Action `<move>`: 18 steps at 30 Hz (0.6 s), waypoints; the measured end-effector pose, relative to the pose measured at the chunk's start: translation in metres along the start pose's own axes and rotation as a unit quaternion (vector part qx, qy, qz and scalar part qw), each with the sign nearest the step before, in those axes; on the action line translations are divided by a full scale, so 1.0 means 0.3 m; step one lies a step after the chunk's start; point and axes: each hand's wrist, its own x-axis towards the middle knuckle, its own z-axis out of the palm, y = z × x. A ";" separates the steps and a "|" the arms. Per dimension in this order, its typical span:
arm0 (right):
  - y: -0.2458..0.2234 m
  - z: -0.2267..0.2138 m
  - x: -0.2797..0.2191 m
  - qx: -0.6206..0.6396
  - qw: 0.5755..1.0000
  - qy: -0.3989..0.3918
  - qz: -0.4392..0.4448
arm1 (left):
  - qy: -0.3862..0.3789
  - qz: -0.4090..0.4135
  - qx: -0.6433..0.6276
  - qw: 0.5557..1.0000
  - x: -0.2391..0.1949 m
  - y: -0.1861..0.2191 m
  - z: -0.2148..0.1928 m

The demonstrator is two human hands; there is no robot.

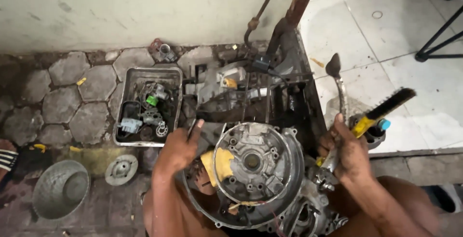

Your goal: Cleaning a motorcycle engine casing using a brush and liquid cleaner

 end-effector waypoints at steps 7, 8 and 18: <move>0.014 0.001 0.045 0.005 1.000 0.016 0.020 | -0.007 -0.011 0.001 1.000 0.005 0.014 0.014; 0.015 0.005 0.058 0.005 1.000 0.015 0.020 | -0.002 -0.010 -0.003 1.000 -0.003 0.041 -0.001; -0.007 0.014 0.203 0.026 0.997 -0.061 0.042 | -0.015 0.011 -0.049 0.999 0.014 0.145 -0.102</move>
